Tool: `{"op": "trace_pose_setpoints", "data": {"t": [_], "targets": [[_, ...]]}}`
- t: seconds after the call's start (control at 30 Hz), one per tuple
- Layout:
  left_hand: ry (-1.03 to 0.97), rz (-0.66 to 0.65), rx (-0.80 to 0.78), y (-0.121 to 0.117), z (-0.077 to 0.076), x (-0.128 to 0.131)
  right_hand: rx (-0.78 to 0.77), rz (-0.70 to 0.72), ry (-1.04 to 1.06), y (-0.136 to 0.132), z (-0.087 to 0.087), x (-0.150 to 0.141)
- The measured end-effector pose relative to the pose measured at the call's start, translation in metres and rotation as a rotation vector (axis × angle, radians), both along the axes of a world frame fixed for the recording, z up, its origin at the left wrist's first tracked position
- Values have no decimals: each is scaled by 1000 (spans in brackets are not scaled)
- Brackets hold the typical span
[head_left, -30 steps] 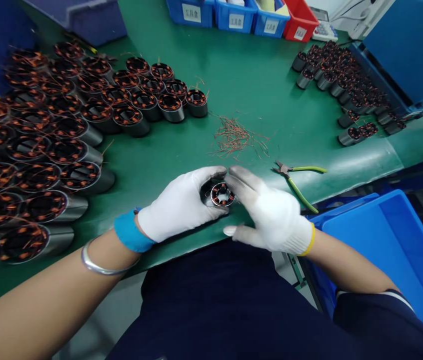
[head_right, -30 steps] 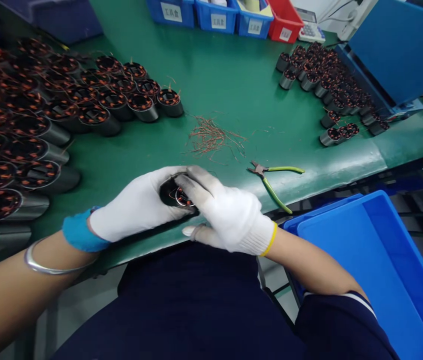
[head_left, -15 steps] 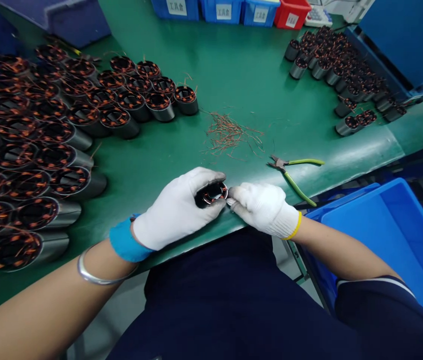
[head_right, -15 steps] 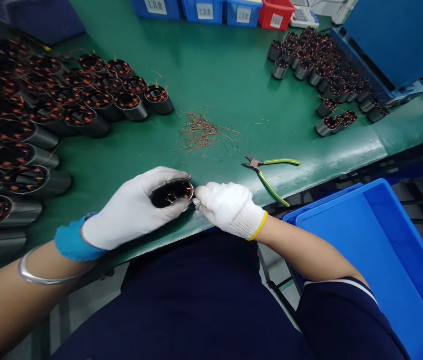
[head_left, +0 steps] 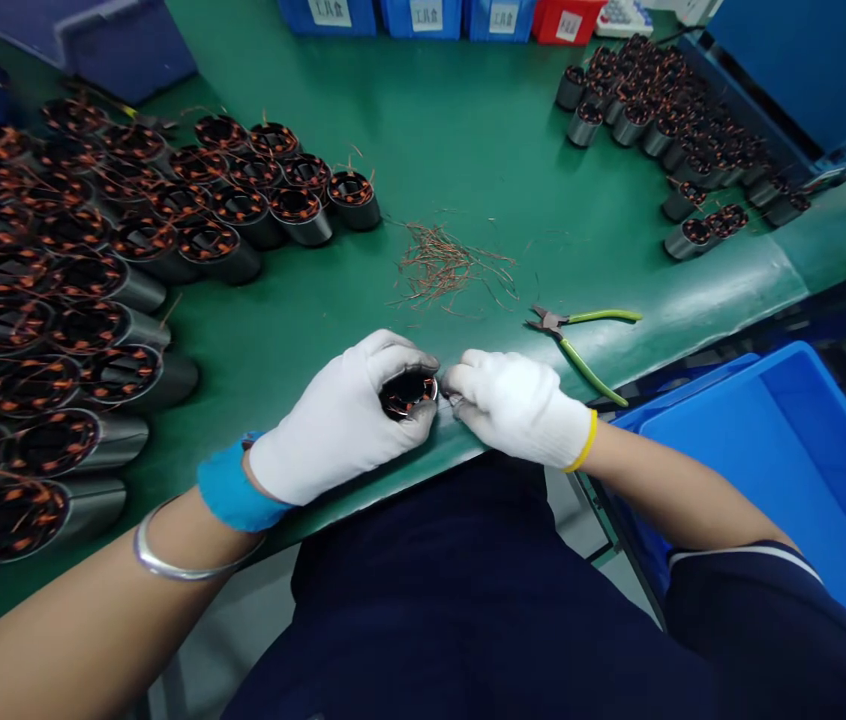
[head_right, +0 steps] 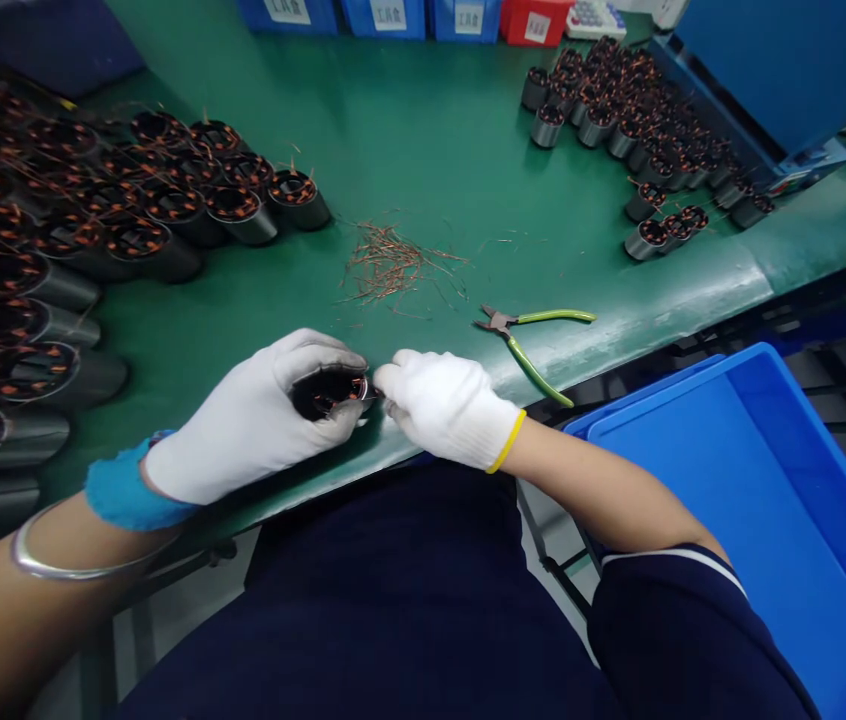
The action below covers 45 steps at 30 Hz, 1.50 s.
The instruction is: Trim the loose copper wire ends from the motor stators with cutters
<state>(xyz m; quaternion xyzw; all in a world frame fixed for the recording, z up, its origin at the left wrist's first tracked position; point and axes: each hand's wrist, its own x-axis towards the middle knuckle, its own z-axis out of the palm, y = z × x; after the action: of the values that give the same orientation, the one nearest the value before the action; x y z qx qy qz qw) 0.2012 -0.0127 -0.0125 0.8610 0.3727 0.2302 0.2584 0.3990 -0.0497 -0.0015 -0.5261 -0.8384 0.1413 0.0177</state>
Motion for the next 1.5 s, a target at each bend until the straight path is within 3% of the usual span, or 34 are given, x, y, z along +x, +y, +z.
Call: {"op": "trace_pose_setpoints", "data": {"t": [0.13, 0.23, 0.33, 0.47, 0.53, 0.77, 1.03, 1.2, 1.33, 1.5], "targets": [[6, -25, -23, -2, 2, 2, -63, 30, 37, 3, 25, 30], [11, -33, -42, -4, 1, 3, 60, 22, 57, 5, 37, 42], [6, -28, -55, -4, 0, 3, 147, 46, 155, 5, 25, 31], [9, 5, -83, -3, 0, 2, 52, 93, 269, 3, -8, 10], [11, 1, -78, -3, 0, 3, 14, 90, 362, 3, -14, 7], [48, -37, -7, -7, -4, 11, -317, -84, 499, 6, 8, 17], [-47, -76, 134, -8, -21, 13, -499, -207, 645, 4, 6, 26], [-64, -70, 174, -11, -25, 14, -778, -374, 899, 16, 14, 31], [-64, -87, 186, -12, -26, 12, -1026, -323, 894, 25, 10, 23], [-58, -92, 192, -11, -24, 14, -1048, -317, 879, 20, -2, 6]]}}
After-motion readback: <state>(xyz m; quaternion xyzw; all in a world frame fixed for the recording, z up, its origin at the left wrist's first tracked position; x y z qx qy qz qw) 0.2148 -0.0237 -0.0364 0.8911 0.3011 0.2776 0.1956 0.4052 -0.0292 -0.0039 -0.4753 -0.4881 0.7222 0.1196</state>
